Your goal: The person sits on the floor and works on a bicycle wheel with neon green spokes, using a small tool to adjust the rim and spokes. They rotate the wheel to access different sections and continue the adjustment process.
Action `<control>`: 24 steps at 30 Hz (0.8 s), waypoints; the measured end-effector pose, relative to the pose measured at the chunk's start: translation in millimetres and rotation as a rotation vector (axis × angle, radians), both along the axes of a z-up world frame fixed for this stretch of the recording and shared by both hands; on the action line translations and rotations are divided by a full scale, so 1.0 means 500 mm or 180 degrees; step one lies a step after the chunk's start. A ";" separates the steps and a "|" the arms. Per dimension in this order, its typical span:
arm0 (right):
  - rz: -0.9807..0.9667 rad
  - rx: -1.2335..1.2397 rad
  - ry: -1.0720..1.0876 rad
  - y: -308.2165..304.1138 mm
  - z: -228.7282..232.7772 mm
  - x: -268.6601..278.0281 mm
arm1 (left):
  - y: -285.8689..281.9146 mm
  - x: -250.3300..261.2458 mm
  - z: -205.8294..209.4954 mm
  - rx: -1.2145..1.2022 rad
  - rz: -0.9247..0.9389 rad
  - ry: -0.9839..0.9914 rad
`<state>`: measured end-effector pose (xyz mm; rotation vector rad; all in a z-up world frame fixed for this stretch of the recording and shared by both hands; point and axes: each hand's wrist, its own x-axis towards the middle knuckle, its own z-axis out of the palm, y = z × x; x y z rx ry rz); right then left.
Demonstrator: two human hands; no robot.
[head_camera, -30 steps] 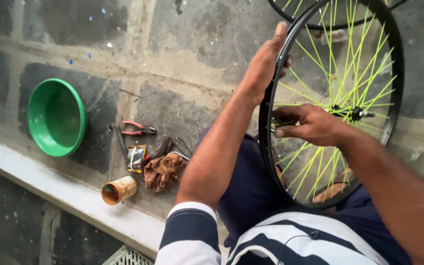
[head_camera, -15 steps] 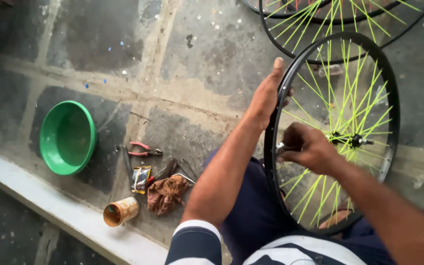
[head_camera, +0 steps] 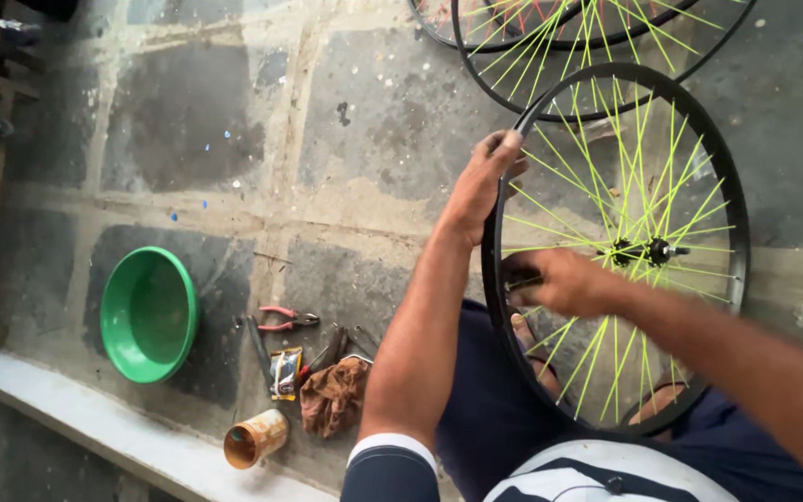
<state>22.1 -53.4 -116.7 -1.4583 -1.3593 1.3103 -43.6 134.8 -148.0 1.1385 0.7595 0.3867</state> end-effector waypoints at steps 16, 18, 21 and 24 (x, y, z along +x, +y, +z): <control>0.0208 0.0849 -0.0747 -0.122 0.037 -0.016 | -0.003 -0.003 -0.013 -0.0429 0.0004 0.0341; -0.0707 0.1242 -0.0860 -0.139 0.042 -0.021 | -0.007 -0.007 -0.041 -0.0158 0.0052 0.0381; -0.1099 0.1363 -0.1045 -0.125 0.022 -0.026 | 0.000 0.003 -0.058 0.0093 0.0130 0.0290; -0.0972 0.1296 -0.1057 -0.093 -0.022 -0.035 | -0.001 0.009 -0.053 0.0129 0.0151 0.0320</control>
